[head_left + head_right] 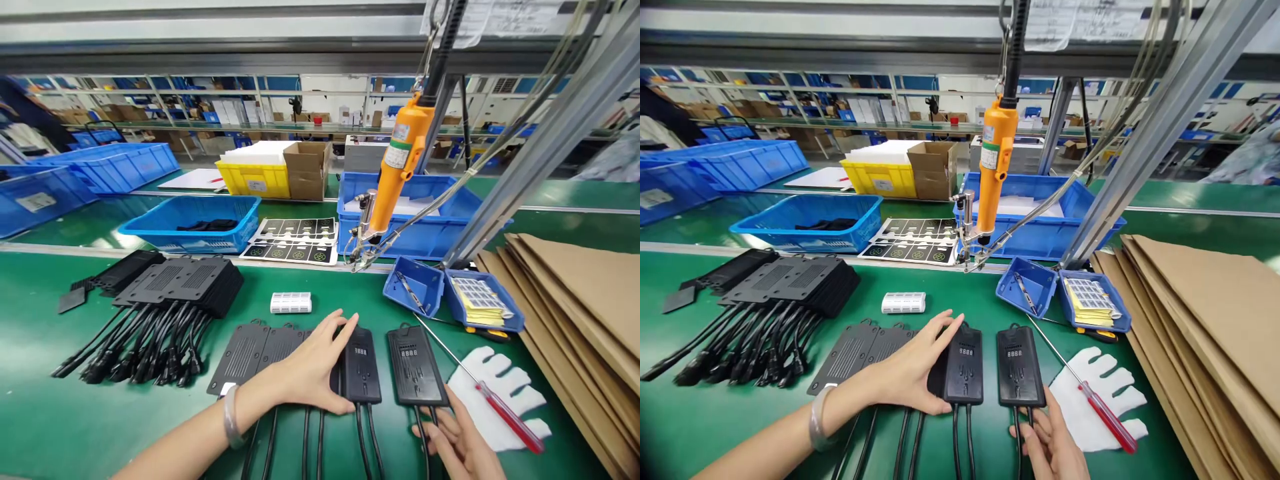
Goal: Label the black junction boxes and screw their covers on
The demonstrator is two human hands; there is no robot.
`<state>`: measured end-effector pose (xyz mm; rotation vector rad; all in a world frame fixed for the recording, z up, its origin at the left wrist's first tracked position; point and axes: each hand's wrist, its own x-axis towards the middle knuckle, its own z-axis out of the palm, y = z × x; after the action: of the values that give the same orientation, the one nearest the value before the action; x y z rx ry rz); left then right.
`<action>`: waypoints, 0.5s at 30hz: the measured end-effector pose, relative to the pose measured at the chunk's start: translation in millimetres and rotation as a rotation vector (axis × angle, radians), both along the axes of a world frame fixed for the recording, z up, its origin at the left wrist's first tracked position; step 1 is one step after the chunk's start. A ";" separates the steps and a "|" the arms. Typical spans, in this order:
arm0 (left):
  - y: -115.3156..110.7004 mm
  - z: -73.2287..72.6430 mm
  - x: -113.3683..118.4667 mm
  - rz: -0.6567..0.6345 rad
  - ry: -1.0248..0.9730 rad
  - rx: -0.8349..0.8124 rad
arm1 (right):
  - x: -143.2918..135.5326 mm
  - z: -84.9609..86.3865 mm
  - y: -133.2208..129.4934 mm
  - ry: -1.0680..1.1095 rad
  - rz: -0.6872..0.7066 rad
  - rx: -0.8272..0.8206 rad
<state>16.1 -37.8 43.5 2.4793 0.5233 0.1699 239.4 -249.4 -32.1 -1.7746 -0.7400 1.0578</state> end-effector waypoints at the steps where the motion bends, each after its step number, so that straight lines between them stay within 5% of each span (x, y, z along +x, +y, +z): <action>1: 0.5 -1.8 -1.2 -0.006 0.019 0.052 | 4.2 -4.0 0.0 0.009 0.034 -0.013; 5: 0.2 -8.2 1.9 -0.010 0.060 0.156 | 15.1 -9.7 1.0 -0.275 0.126 0.031; 9: -3.2 -7.5 7.5 -0.016 0.163 0.202 | 15.4 2.6 5.4 -0.617 0.160 0.026; 12: -5.3 1.1 6.7 -0.002 0.276 0.262 | 15.8 11.2 6.5 -0.708 0.185 0.019; 15: -4.3 13.7 -3.4 0.006 0.182 0.225 | 16.6 17.2 6.6 -0.683 0.163 0.025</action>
<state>12.7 -42.1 57.2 2.7296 0.6173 0.0052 256.0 -242.8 -15.0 -2.0940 -1.3173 0.5163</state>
